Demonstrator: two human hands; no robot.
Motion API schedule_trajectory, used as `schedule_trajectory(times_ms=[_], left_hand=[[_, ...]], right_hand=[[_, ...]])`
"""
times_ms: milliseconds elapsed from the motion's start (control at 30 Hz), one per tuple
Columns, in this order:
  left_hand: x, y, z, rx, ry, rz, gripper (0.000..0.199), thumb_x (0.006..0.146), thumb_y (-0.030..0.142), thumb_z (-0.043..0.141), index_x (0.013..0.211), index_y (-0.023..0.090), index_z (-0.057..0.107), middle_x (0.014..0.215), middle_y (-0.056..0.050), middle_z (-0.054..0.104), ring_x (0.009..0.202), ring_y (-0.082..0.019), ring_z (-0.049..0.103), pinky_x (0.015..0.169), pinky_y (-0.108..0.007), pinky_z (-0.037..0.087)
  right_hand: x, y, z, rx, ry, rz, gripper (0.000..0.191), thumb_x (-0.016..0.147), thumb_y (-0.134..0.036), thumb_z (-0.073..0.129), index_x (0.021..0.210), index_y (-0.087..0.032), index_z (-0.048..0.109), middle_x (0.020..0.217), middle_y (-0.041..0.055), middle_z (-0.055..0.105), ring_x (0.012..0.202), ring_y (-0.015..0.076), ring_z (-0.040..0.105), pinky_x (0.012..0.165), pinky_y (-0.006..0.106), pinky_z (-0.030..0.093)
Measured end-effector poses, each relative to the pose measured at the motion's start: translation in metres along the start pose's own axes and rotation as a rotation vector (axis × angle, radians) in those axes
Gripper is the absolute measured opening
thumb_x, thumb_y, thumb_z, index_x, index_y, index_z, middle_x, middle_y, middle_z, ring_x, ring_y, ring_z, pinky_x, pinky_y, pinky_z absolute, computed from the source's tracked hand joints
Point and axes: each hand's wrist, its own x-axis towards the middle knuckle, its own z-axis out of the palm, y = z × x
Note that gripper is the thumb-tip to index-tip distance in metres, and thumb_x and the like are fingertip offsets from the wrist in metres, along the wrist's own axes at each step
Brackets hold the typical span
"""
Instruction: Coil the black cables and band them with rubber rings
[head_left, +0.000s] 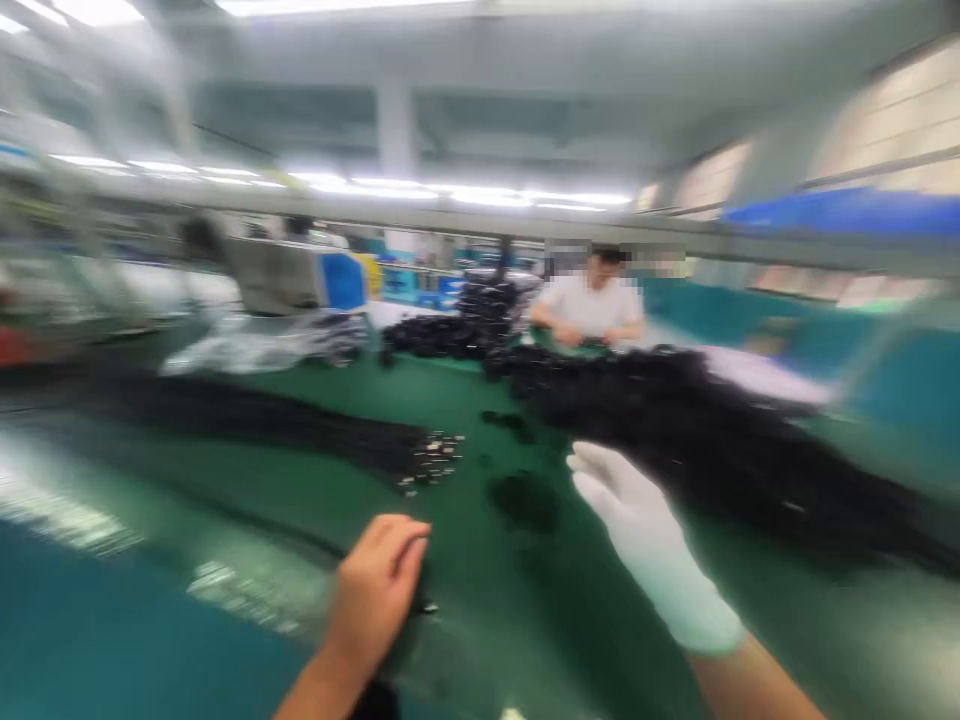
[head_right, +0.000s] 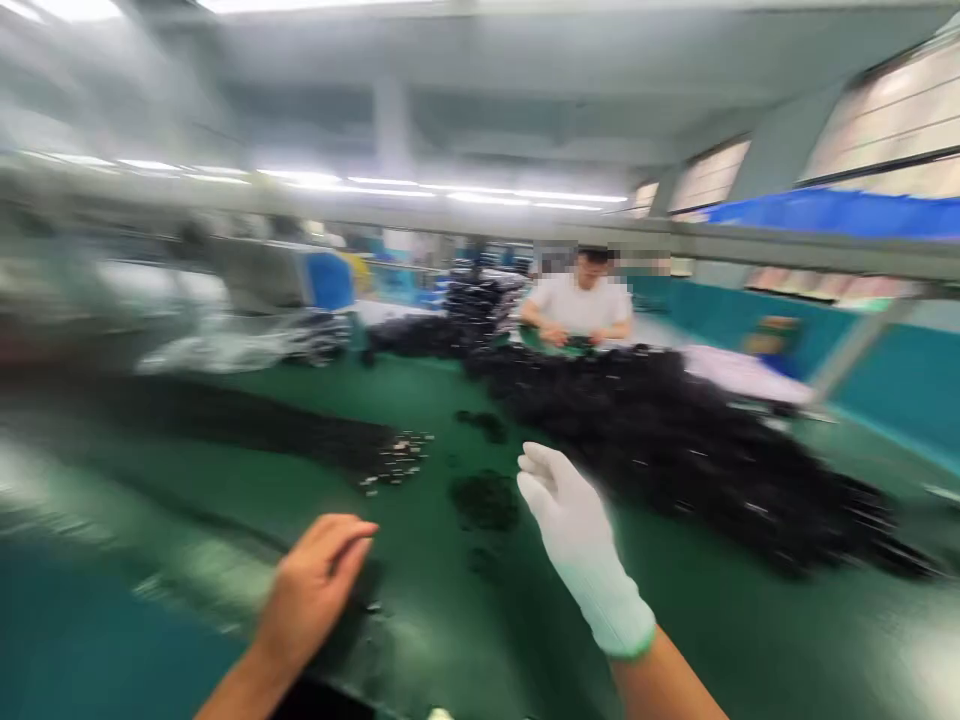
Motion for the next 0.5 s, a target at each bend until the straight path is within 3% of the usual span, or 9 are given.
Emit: schedule_trajectory(times_ms=[100, 233, 367, 500], left_hand=[[-0.011, 0.011, -0.022, -0.033, -0.092, -0.093, 0.018, 0.087, 0.016, 0.047, 0.092, 0.023, 0.063, 0.090, -0.001, 0.063, 0.085, -0.013, 0.060, 0.077, -0.022, 0.049], [-0.028, -0.011, -0.069, 0.139, -0.127, -0.288, 0.016, 0.084, 0.014, 0.051, 0.089, 0.023, 0.063, 0.089, 0.000, 0.062, 0.079, -0.013, 0.059, 0.073, -0.023, 0.047], [-0.016, -0.046, -0.107, 0.348, -0.160, -0.405, 0.016, 0.086, 0.017, 0.047, 0.088, 0.021, 0.063, 0.088, -0.001, 0.061, 0.079, -0.014, 0.058, 0.072, -0.025, 0.045], [0.022, -0.066, -0.108, 0.332, -0.318, -0.323, 0.011, 0.082, 0.021, 0.053, 0.085, 0.023, 0.064, 0.086, 0.000, 0.061, 0.083, -0.015, 0.057, 0.073, -0.025, 0.043]], right_hand=[[-0.030, -0.010, 0.061, -0.110, -0.246, -0.065, 0.048, 0.078, -0.047, 0.051, 0.121, -0.027, 0.052, 0.116, 0.0047, 0.063, 0.104, 0.0233, 0.061, 0.091, 0.041, 0.049], [-0.055, 0.013, 0.108, -0.240, -0.373, -0.192, 0.050, 0.081, -0.051, 0.043, 0.122, -0.025, 0.053, 0.118, 0.0069, 0.062, 0.105, 0.0263, 0.061, 0.090, 0.045, 0.050], [-0.063, 0.033, 0.117, -0.307, -0.443, -0.177, 0.048, 0.082, -0.050, 0.043, 0.124, -0.027, 0.052, 0.121, 0.0049, 0.061, 0.107, 0.0250, 0.060, 0.087, 0.042, 0.053], [-0.061, 0.033, 0.113, -0.315, -0.425, -0.166, 0.047, 0.083, -0.050, 0.041, 0.122, -0.027, 0.053, 0.122, 0.0037, 0.061, 0.109, 0.0246, 0.059, 0.090, 0.042, 0.051]])
